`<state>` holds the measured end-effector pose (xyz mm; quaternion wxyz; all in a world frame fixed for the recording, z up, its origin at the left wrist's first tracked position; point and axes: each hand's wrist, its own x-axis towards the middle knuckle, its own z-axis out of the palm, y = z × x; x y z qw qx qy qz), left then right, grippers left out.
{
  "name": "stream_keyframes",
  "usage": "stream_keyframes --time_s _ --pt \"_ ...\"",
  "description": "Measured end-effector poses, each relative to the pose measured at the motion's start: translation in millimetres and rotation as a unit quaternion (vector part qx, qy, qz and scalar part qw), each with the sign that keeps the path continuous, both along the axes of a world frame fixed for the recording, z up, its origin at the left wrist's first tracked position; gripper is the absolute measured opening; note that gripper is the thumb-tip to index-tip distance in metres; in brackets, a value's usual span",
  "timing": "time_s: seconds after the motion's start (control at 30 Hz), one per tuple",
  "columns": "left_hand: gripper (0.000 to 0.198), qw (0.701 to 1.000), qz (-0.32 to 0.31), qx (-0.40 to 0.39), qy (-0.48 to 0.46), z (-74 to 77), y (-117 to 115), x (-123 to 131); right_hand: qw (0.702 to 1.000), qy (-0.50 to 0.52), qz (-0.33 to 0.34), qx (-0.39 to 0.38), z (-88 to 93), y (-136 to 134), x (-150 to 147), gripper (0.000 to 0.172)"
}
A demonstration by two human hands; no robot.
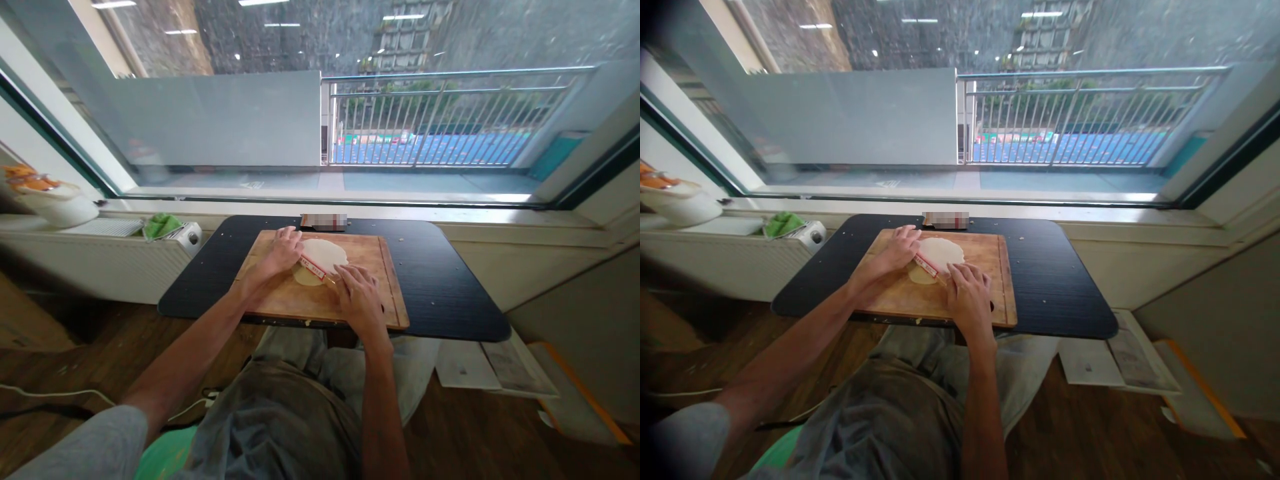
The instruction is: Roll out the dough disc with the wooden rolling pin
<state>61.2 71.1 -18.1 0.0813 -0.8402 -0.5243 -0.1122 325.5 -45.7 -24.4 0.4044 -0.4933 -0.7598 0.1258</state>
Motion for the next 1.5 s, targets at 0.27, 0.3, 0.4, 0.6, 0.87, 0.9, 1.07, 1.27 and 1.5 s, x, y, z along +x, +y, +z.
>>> stream_keyframes --time_s 0.27,0.3,0.4,0.6,0.87,0.9,1.07,1.27,1.5 --pt "0.048 1.000 -0.025 0.006 0.003 -0.1 -11 -11 0.999 0.012 0.043 0.009 -4.7 -7 -3 0.034" --pt "0.048 1.000 -0.024 0.006 0.001 0.6 -12 -11 0.999 0.011 0.047 0.007 -4.8 -7 -3 0.034" --pt "0.046 1.000 -0.005 0.002 -0.013 3.0 -16 -9 0.999 0.015 0.049 0.002 -4.7 -6 -3 0.034" --pt "0.052 0.999 0.019 0.003 -0.050 8.0 -31 -12 0.997 0.025 0.073 -0.018 1.6 -6 -2 0.036" --pt "0.052 0.996 0.056 -0.003 -0.066 10.3 -47 -14 0.990 0.063 0.120 -0.035 12.5 -8 -2 0.043" --pt "0.052 0.996 0.057 -0.003 -0.064 10.4 -49 -14 0.989 0.069 0.127 -0.031 13.0 -7 -2 0.043" --pt "0.056 0.996 0.068 -0.007 -0.062 12.1 -58 -15 0.985 0.090 0.144 -0.013 12.2 -5 -1 0.041" --pt "0.057 0.995 0.079 -0.019 -0.058 8.4 -64 -18 0.989 0.070 0.133 -0.016 8.3 -6 -1 0.037" --pt "0.061 0.993 0.057 -0.003 -0.100 3.1 -64 -21 0.999 0.045 -0.027 -0.007 10.6 -13 -12 0.037"
